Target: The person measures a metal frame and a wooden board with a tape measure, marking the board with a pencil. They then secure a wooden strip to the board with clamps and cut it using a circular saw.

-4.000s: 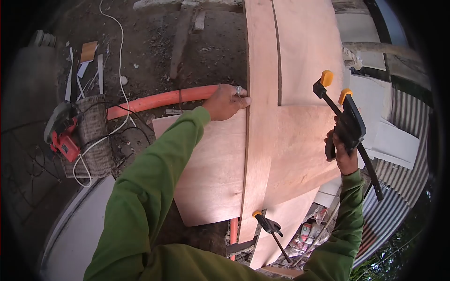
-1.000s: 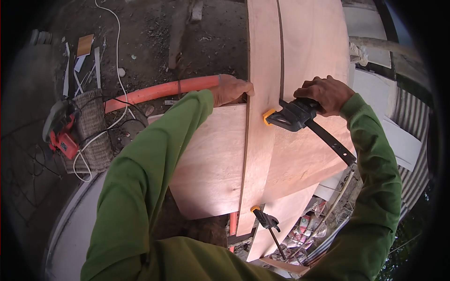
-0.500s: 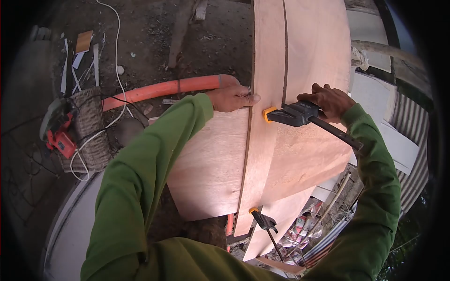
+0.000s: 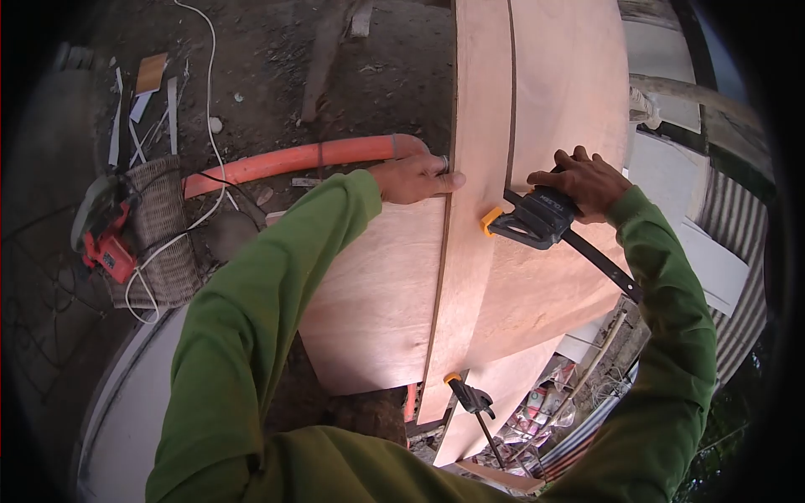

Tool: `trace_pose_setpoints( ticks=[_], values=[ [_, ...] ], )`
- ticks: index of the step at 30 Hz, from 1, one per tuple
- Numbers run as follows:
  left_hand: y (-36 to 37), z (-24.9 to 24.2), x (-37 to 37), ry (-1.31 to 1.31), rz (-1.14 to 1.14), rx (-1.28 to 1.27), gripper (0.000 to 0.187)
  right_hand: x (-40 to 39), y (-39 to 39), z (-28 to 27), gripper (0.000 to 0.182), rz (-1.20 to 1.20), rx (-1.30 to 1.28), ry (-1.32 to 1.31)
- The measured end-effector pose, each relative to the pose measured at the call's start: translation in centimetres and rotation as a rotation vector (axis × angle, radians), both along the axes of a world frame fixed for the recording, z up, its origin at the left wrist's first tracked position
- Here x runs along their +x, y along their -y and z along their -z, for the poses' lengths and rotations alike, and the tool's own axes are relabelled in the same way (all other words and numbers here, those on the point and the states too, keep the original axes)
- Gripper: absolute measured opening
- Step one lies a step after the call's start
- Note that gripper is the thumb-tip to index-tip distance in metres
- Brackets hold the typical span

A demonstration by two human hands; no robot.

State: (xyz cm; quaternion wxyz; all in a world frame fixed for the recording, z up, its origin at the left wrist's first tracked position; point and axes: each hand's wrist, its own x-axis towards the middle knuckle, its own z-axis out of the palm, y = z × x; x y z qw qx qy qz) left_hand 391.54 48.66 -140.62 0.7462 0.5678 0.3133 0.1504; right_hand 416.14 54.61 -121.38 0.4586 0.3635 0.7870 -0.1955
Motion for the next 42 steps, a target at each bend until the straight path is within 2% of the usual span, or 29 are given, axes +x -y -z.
trace_pose_setpoints(
  ticks=[2,4,6,8,10,12,14,17,20,24,27,31,33,37,42],
  values=[
    [-0.1,-0.1,0.1,-0.049,0.036,-0.032,0.069,0.7,0.5,0.1,0.055,-0.002,0.005,0.013],
    [-0.2,0.0,0.0,-0.052,0.050,-0.028,0.069,1.5,1.3,0.2,0.057,-0.208,0.133,-0.285],
    [-0.2,0.2,-0.2,-0.057,0.066,-0.027,0.070,0.6,1.1,0.2,0.059,-0.264,0.114,-0.328],
    [-0.3,0.6,0.0,-0.007,0.067,-0.075,0.070,-0.3,0.8,-0.2,0.062,-0.136,-0.108,-0.092],
    [0.1,1.7,0.4,-0.010,0.000,0.016,0.070,-0.1,1.2,-0.5,0.064,-0.158,-0.071,-0.135],
    [-0.1,0.7,0.0,-0.010,-0.071,0.091,0.070,-0.4,1.1,-1.0,0.065,-0.129,-0.111,-0.119],
    [-0.6,-0.1,-0.5,-0.062,0.082,-0.038,0.070,-0.7,0.6,-1.6,0.065,-0.127,-0.143,-0.084],
    [-0.4,-0.2,-0.2,-0.055,0.085,-0.096,0.068,-1.4,0.0,-2.7,0.063,-0.007,-0.242,-0.060],
    [-0.2,0.1,0.0,-0.016,0.019,-0.052,0.067,-1.9,-0.5,-2.2,0.060,0.055,-0.300,-0.031],
    [0.4,1.6,0.4,0.018,-0.058,0.059,0.066,-1.1,-1.1,-1.8,0.057,-0.038,-0.216,-0.113],
    [0.0,1.5,0.1,-0.024,0.029,-0.039,0.067,-1.8,-0.6,-1.5,0.053,-0.078,-0.146,-0.069],
    [0.2,1.5,0.2,0.007,-0.018,-0.033,0.066,-1.5,-0.3,-1.2,0.048,-0.050,-0.131,-0.061],
    [0.6,2.3,0.4,0.030,-0.042,-0.013,0.066,-1.6,-0.3,-1.0,0.034,-0.073,-0.108,-0.058],
    [0.6,3.3,0.6,0.013,-0.042,0.039,0.066,-1.4,-0.3,-0.3,0.033,-0.095,-0.097,-0.057],
    [0.3,1.2,0.2,-0.004,-0.067,0.043,0.067,-2.0,-0.6,-0.5,0.033,-0.042,-0.154,-0.027]
  ],
)
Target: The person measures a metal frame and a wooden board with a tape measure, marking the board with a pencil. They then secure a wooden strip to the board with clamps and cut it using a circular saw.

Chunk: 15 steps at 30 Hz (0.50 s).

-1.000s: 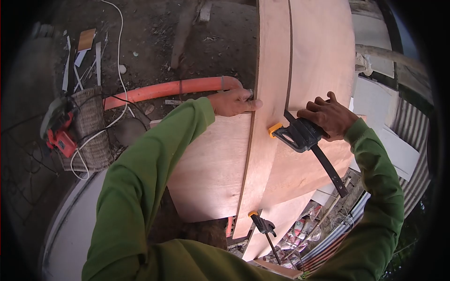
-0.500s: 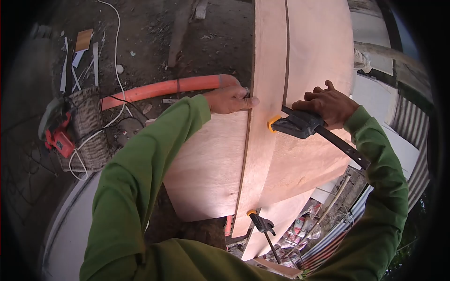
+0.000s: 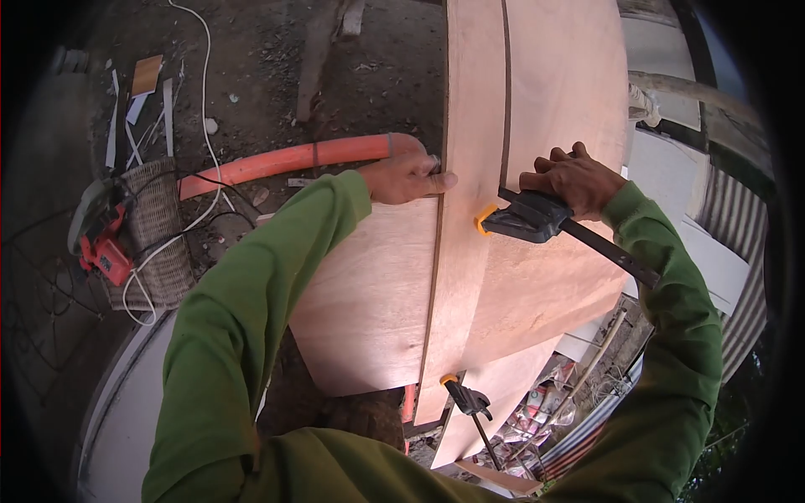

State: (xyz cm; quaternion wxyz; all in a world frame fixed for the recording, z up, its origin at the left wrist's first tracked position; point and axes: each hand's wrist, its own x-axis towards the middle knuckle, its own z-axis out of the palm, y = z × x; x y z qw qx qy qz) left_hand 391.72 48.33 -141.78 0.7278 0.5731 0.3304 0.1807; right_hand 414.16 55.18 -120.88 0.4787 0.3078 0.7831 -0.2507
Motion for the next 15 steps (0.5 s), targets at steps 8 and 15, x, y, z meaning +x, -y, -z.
trace_pose_setpoints(
  ticks=[8,15],
  values=[
    [-0.1,0.3,-0.1,0.000,0.052,-0.026,0.065,0.8,0.0,0.9,0.038,-0.006,0.021,-0.008],
    [0.2,0.3,0.0,0.085,-0.009,-0.053,0.063,0.6,0.2,-1.0,0.065,0.033,-0.060,-0.081]
  ],
)
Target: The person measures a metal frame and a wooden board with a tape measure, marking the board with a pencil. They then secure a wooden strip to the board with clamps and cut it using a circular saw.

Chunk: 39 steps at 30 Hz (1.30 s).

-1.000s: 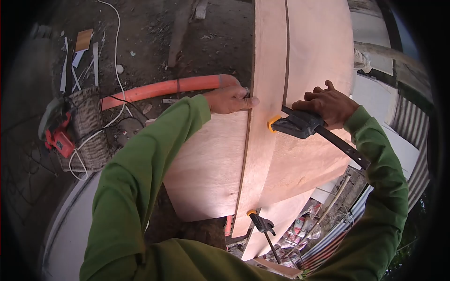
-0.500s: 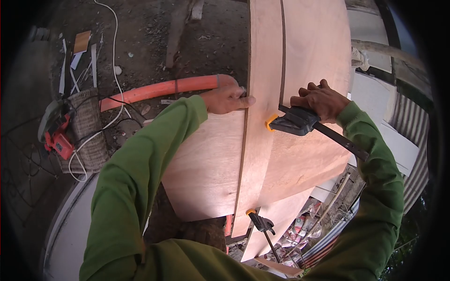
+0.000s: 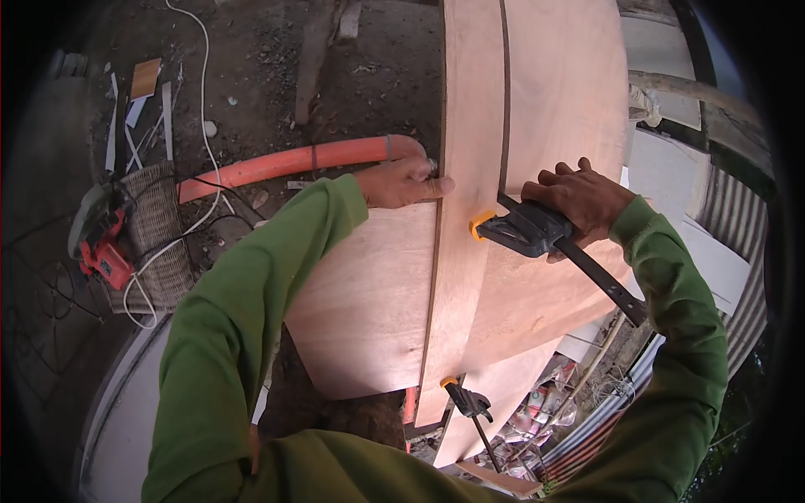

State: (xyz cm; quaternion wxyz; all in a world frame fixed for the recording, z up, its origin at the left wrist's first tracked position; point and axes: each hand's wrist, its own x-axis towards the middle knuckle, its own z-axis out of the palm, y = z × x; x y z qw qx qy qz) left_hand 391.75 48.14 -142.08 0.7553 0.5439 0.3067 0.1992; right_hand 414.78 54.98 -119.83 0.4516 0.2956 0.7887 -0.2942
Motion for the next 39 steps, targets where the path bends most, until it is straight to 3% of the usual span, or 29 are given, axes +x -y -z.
trace_pose_setpoints(
  ticks=[2,9,16,20,22,24,27,28,31,39],
  values=[
    [-0.2,0.2,-0.2,-0.061,0.036,0.017,0.063,-0.4,-0.2,-0.7,0.075,0.071,-0.075,-0.009],
    [-0.4,-0.6,-0.5,-0.064,0.047,0.052,0.064,-1.0,0.4,-0.1,0.069,0.013,-0.041,0.035],
    [-0.1,0.2,-0.6,-0.065,0.047,0.010,0.062,-2.0,0.3,1.4,0.075,-0.020,-0.029,0.124],
    [-0.8,-4.3,-1.3,-0.157,0.076,-0.027,0.061,-1.1,0.2,1.8,0.074,0.012,-0.051,0.110],
    [-0.5,-2.3,-0.9,-0.109,0.054,-0.006,0.061,-0.9,-0.1,1.7,0.074,0.024,-0.056,0.079],
    [0.0,-0.1,-0.6,-0.071,0.031,0.006,0.062,-0.3,0.1,1.6,0.068,0.175,-0.042,-0.006],
    [-0.1,-0.1,-0.4,-0.089,0.012,0.007,0.063,0.4,-0.9,2.1,0.066,0.137,-0.020,-0.084],
    [-0.2,-0.6,-0.7,-0.096,0.036,-0.023,0.064,0.6,-1.2,2.1,0.060,0.025,0.068,-0.023],
    [-0.3,-0.5,-0.6,-0.105,0.075,-0.047,0.066,2.8,-1.5,2.8,0.054,-0.003,0.057,0.009],
    [0.2,0.2,-0.4,-0.124,0.034,0.015,0.070,2.9,-1.0,3.0,0.046,0.068,0.077,0.017]
  ],
)
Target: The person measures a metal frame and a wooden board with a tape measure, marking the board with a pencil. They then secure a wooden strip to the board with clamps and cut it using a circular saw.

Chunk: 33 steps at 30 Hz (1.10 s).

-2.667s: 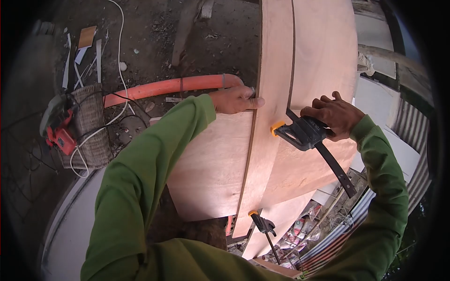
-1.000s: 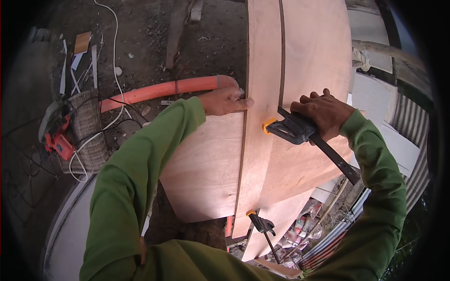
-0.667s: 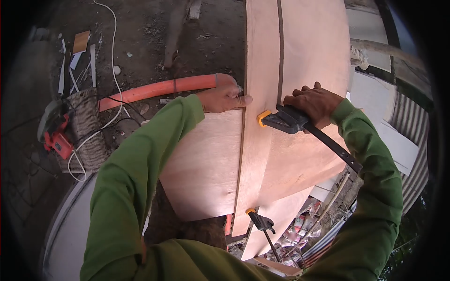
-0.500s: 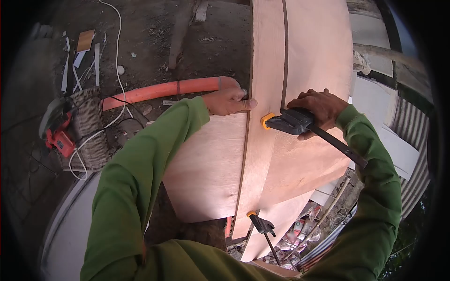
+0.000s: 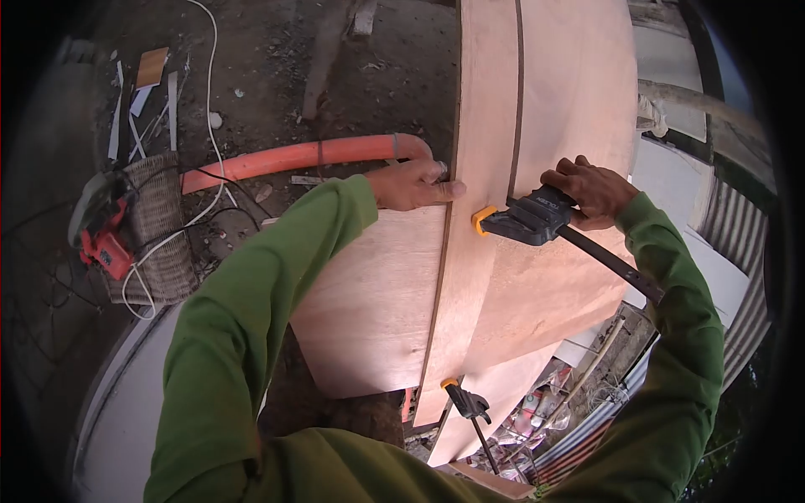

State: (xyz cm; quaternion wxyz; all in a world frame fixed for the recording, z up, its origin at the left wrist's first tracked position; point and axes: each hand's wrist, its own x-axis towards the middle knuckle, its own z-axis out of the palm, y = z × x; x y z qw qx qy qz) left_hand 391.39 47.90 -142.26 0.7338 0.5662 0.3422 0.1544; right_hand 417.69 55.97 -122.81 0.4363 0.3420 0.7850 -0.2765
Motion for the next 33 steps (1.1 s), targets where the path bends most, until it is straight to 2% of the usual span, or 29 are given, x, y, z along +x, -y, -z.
trace_pose_setpoints(
  ticks=[3,5,6,9,13,15,18,21,27,29,33],
  values=[
    [-0.7,-1.0,-0.4,-0.018,0.038,-0.051,0.069,1.1,0.0,1.8,0.044,-0.057,0.089,-0.035],
    [-1.1,-1.9,-0.7,-0.023,0.184,-0.139,0.068,1.3,0.2,2.9,0.043,-0.069,0.134,-0.050],
    [-0.8,-1.2,-0.5,-0.024,0.189,-0.140,0.068,1.4,0.2,3.2,0.042,-0.086,0.178,-0.061],
    [0.4,0.6,0.2,0.005,0.008,0.059,0.066,1.4,0.0,3.6,0.040,-0.085,0.147,-0.043],
    [0.2,-0.1,0.3,0.099,-0.011,0.040,0.064,1.9,0.2,3.8,0.040,-0.054,0.153,-0.030],
    [0.0,-0.5,0.2,0.155,-0.057,0.055,0.063,2.8,0.6,3.9,0.037,0.003,0.179,-0.147],
    [0.1,0.0,-0.1,0.030,0.035,-0.005,0.060,3.3,0.8,3.2,0.038,0.008,0.143,-0.196],
    [0.2,0.4,0.2,0.095,0.014,-0.033,0.058,1.4,0.4,2.3,0.037,-0.004,0.116,-0.094],
    [0.0,-0.5,-0.1,0.106,0.014,-0.026,0.057,1.2,0.1,3.4,0.035,-0.017,0.141,-0.054],
    [-0.1,-1.1,-0.2,0.034,0.039,-0.091,0.057,1.3,0.3,3.4,0.034,-0.013,0.153,-0.069],
    [-0.2,-0.2,-0.1,0.108,0.029,-0.038,0.058,2.2,0.9,3.6,0.031,-0.034,0.186,-0.099]
  ],
)
